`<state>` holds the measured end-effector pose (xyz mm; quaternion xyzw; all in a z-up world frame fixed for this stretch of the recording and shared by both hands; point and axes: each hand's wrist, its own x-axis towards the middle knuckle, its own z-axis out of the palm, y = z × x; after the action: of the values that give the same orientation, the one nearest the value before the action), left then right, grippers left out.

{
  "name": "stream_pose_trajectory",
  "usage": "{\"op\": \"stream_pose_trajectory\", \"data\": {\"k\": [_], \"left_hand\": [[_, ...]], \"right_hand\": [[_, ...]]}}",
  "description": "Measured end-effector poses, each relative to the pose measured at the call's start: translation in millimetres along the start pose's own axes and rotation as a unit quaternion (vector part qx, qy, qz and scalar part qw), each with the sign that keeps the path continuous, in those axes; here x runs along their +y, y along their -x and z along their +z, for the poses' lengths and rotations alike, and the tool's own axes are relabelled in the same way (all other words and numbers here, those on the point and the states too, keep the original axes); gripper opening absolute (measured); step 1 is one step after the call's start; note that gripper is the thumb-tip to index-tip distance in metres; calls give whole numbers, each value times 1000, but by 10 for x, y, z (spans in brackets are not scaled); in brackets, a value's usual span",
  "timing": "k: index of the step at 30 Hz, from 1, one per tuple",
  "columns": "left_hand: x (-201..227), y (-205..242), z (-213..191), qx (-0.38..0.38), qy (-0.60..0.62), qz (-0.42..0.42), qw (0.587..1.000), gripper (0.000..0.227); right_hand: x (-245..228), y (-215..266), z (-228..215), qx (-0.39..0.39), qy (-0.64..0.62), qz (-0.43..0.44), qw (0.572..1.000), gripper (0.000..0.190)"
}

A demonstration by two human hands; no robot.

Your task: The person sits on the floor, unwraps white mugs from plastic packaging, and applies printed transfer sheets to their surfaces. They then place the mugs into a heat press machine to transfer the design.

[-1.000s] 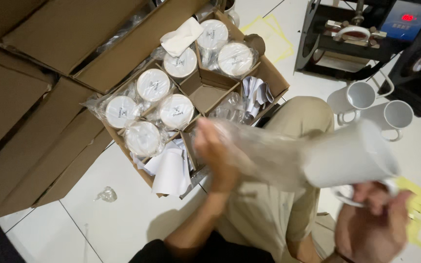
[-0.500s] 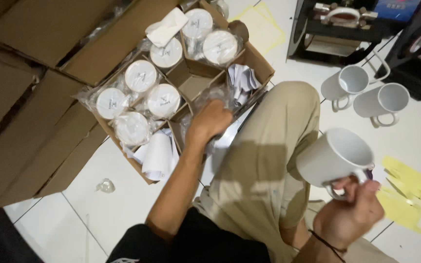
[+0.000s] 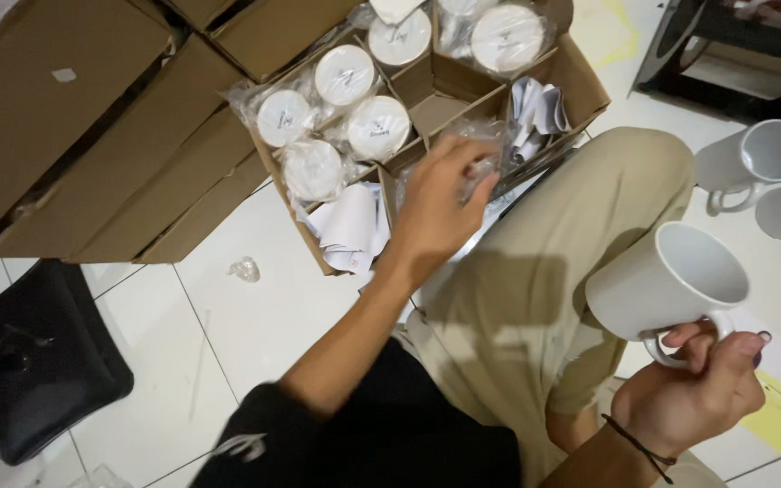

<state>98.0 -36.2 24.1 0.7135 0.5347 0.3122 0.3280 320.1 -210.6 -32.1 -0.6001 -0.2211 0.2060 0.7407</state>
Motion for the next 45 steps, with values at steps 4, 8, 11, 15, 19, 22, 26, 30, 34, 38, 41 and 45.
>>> {"op": "stream_pose_trajectory", "data": {"k": [4,8,11,15,19,22,26,30,34,38,41,45], "left_hand": [[65,503,-669,45,-129,-47,989,61],[-628,863,-820,-9,-132,-95,987,36],[-875,793,-851,75,-94,-36,992,33],[-1341,661,-611,86,-89,42,991,48],[-1366,604,-601,-16,-158,24,987,53],[-1315,623,-661,-92,-229,39,968,23],[-1012,806,-697,-254,-279,-53,925,47],[-987,646,-791,-370,-274,-132,878,55],[-894,536,-840,-107,-229,-54,966,25],[-779,565,-789,200,-193,151,949,10],[1,647,-135,116,51,100,987,29],[657,479,1272,-24,82,225,971,19]], "right_hand": [[51,10,-7,3,5,13,1000,65],[131,8,-21,9,-3,15,1000,63],[16,42,53,8,5,24,1000,63],[80,29,29,18,-7,31,999,59],[101,52,37,14,-31,17,999,56],[67,50,53,11,-27,4,1000,57],[108,49,-10,9,-30,8,999,53],[95,111,-116,-78,369,-334,864,26],[41,267,-35,-13,186,-98,978,56],[88,305,57,58,-59,-6,997,54],[48,226,-231,58,-85,-3,995,53],[212,128,-993,143,-18,-10,990,56]]}}
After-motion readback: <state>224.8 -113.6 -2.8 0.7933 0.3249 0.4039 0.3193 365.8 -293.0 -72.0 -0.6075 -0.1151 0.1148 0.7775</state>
